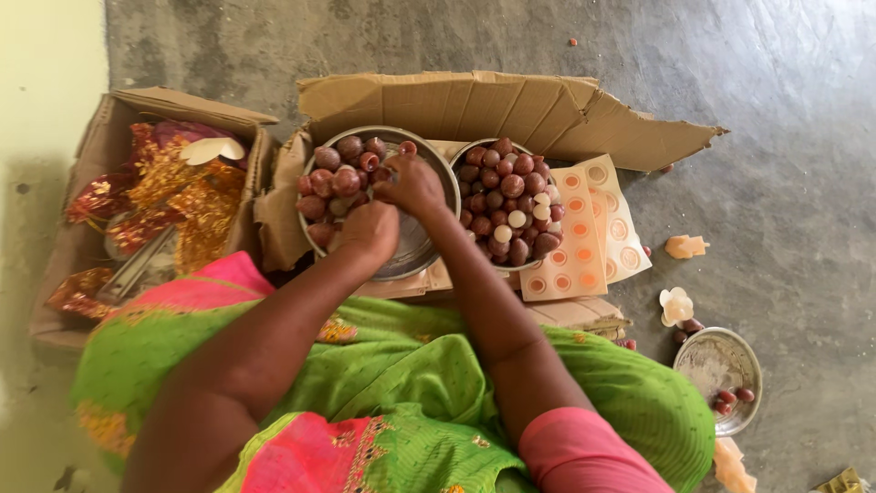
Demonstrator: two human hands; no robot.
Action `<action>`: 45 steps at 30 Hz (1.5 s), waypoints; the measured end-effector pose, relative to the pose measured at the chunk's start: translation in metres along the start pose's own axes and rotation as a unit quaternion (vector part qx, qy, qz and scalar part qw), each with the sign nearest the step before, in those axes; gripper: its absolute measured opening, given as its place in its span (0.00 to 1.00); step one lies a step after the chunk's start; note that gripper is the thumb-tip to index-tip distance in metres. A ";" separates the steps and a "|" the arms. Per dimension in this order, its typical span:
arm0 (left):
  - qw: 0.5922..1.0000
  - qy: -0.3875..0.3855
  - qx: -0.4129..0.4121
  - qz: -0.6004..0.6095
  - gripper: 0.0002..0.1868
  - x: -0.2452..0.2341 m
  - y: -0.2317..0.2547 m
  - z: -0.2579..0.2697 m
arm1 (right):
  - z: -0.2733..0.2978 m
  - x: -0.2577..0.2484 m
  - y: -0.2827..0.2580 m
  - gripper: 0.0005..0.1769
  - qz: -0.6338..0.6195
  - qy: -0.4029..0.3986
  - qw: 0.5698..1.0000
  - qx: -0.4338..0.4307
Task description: The person sits on the floor and assembles small round candies by placing white centers into hollowed brown shells. The person transfers the assembled candies from a metal tray into a larger bowl, handling them one at a time.
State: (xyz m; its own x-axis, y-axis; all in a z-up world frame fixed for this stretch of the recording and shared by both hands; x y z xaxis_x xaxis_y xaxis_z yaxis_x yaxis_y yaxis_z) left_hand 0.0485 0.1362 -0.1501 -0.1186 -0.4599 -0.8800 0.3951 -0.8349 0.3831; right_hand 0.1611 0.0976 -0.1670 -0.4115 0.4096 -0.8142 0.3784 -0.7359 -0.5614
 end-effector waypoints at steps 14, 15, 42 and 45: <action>0.996 0.046 0.032 -0.063 0.17 -0.005 -0.008 -0.012 | -0.009 0.000 -0.004 0.15 -0.031 0.032 0.999 0.003; 0.995 0.055 0.046 -0.065 0.17 -0.009 -0.002 -0.011 | -0.009 -0.002 0.001 0.13 -0.030 0.012 0.999 0.031; 0.955 0.190 0.214 -0.079 0.22 -0.056 0.050 0.006 | -0.030 -0.057 0.133 0.08 -0.345 0.009 0.929 0.133; 0.974 0.148 0.122 -0.123 0.13 -0.076 0.021 -0.020 | -0.027 -0.059 0.139 0.08 -0.177 0.029 0.976 0.122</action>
State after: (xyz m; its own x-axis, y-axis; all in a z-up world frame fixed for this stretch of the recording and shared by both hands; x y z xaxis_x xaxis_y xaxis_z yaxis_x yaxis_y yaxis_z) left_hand 0.0836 0.1599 -0.0811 0.0998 -0.1605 -0.9820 0.1558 -0.9722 0.1747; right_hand 0.2602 -0.0141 -0.2004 -0.4299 0.6860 -0.5870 0.0106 -0.6463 -0.7630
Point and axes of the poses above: each hand's wrist, its own z-axis away from the middle knuckle, its own x-axis out of the palm, y = z × x, the point moved 10 cm from there along -z, towards the middle knuckle, and after that the axes turned 6 degrees about y, right-handed, at the moved point
